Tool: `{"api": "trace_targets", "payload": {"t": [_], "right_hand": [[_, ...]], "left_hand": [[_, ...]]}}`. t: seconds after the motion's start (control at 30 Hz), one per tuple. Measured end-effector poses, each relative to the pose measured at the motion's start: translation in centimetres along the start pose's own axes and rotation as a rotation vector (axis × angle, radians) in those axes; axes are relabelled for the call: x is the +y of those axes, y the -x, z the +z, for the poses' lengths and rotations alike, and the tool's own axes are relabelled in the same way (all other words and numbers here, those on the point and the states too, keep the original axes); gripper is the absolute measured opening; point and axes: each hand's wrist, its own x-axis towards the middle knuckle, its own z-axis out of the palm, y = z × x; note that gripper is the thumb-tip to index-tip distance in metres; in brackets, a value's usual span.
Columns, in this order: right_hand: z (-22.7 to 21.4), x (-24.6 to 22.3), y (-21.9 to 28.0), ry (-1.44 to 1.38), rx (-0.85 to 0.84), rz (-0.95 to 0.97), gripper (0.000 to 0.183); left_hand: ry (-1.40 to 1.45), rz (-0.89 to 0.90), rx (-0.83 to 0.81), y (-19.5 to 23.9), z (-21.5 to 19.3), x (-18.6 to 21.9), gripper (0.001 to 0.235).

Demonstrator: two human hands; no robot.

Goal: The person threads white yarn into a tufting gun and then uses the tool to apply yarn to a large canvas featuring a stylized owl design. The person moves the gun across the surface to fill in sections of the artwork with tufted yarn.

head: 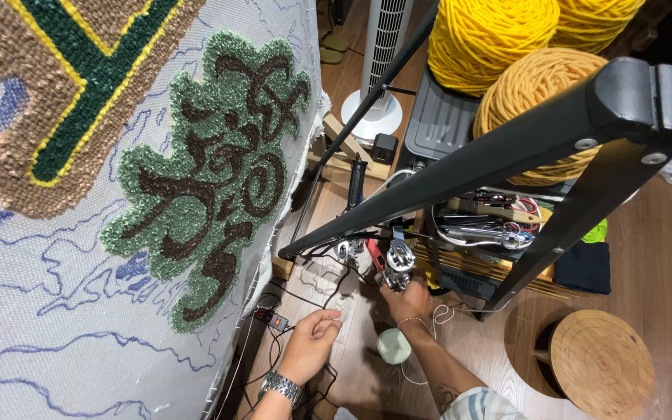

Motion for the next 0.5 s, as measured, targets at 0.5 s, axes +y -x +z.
{"api": "trace_targets", "payload": {"t": [0.5], "right_hand": [[-0.4,0.7,-1.5,0.051,0.015,-0.057,0.056]], "left_hand": [[0.056,-0.056,0.010,0.6,0.2,-2.0,0.028]]}}
